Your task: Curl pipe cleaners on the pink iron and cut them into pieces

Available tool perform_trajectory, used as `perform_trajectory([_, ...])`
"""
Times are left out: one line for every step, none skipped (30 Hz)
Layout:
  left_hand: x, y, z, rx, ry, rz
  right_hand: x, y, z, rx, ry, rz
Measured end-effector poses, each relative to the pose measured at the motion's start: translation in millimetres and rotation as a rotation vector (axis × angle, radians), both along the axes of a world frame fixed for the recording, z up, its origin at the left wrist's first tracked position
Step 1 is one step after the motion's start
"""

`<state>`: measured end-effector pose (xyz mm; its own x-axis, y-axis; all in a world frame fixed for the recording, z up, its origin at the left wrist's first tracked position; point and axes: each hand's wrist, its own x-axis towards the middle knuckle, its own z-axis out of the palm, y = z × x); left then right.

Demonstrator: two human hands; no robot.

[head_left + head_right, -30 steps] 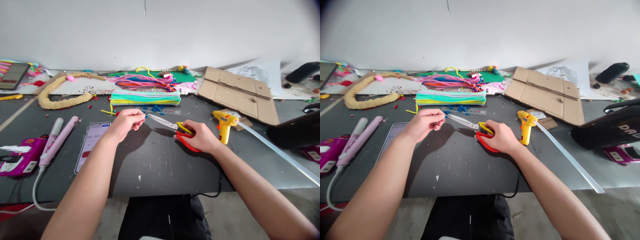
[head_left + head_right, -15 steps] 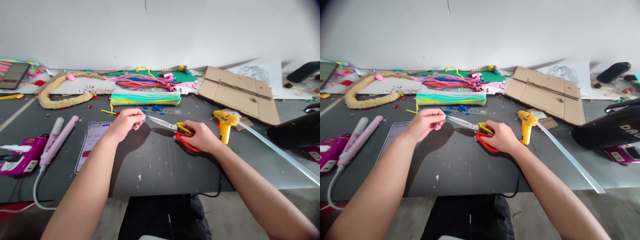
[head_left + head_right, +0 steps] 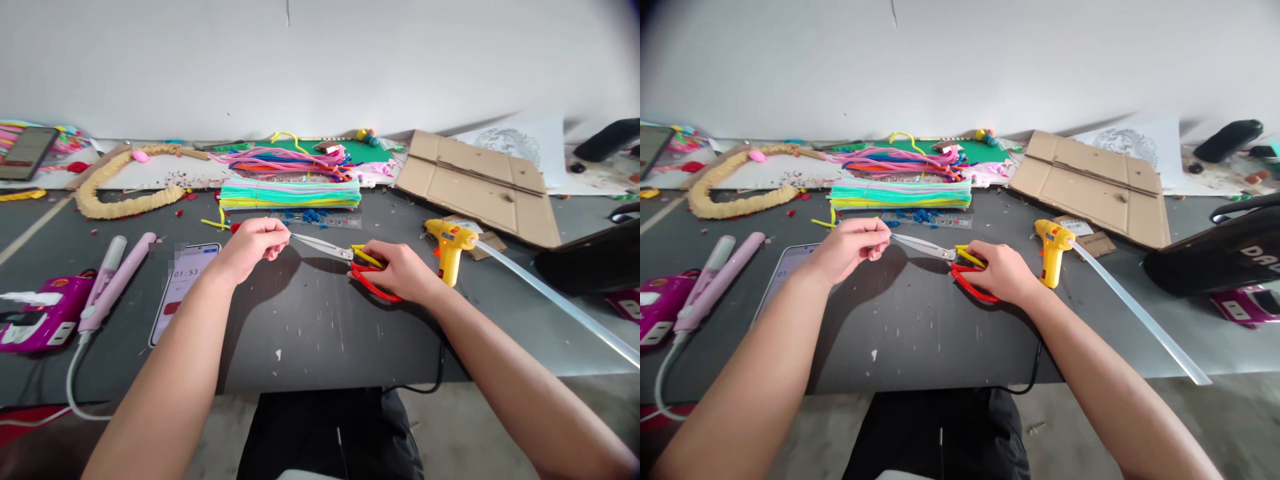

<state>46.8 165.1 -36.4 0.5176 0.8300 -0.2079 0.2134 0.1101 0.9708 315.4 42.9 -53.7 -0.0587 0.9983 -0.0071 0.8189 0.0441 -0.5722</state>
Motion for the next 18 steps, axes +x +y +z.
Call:
perform_trajectory([0.0, -0.1, 0.0, 0.000, -0.001, 0.000, 0.1, -0.2, 0.1, -0.001, -0.001, 0.003])
perform_trajectory([0.0, -0.2, 0.0, 0.001, -0.002, 0.001, 0.1, -0.3, 0.2, -0.002, -0.002, 0.004])
perform_trajectory([0.0, -0.3, 0.1, 0.002, -0.003, 0.001, 0.1, -0.4, 0.3, -0.003, -0.002, 0.005])
perform_trajectory([0.0, -0.4, 0.2, 0.003, -0.004, 0.002, 0.0, -0.5, 0.3, -0.003, -0.002, 0.004])
perform_trajectory([0.1, -0.6, 0.4, 0.004, -0.003, 0.002, -0.2, -0.5, 0.3, -0.002, -0.003, 0.001])
perform_trajectory([0.1, -0.7, 0.6, 0.006, -0.003, 0.003, -0.4, -0.4, 0.4, -0.001, -0.003, -0.002])
perform_trajectory([0.1, -0.8, 0.8, 0.007, -0.002, 0.002, -0.5, -0.3, 0.4, 0.000, -0.003, -0.004])
perform_trajectory([0.1, -0.9, 1.0, 0.008, -0.001, 0.000, -0.7, -0.1, 0.6, 0.000, -0.002, -0.005])
perform_trajectory([0.1, -0.9, 1.1, 0.008, 0.000, -0.001, -0.8, 0.0, 0.8, 0.000, 0.000, -0.006])
perform_trajectory([0.0, -0.9, 1.2, 0.009, 0.000, -0.002, -0.9, 0.1, 1.0, 0.001, 0.001, -0.005])
perform_trajectory([-0.1, -0.9, 1.2, 0.009, -0.001, -0.003, -0.8, 0.2, 1.3, 0.000, 0.001, -0.004])
perform_trajectory([-0.2, -0.8, 1.1, 0.009, -0.002, -0.005, -0.7, 0.3, 1.6, -0.001, 0.000, -0.003])
perform_trajectory([-0.3, -0.7, 0.9, 0.008, -0.004, -0.008, -0.5, 0.3, 1.7, -0.002, -0.002, -0.002])
perform_trajectory([-0.5, -0.5, 0.7, 0.008, -0.005, -0.010, -0.3, 0.2, 1.8, -0.003, -0.004, -0.001])
perform_trajectory([-0.7, -0.2, 0.3, 0.007, -0.007, -0.012, -0.1, 0.1, 1.7, -0.003, -0.005, 0.001])
perform_trajectory([-0.9, 0.0, 0.0, 0.008, -0.008, -0.014, 0.1, -0.1, 1.6, -0.002, -0.007, 0.002])
perform_trajectory([-1.1, 0.1, -0.3, 0.008, -0.010, -0.015, 0.3, -0.3, 1.4, 0.000, -0.008, 0.002])
perform_trajectory([-1.3, 0.3, -0.5, 0.008, -0.012, -0.016, 0.4, -0.4, 1.1, 0.003, -0.008, 0.002])
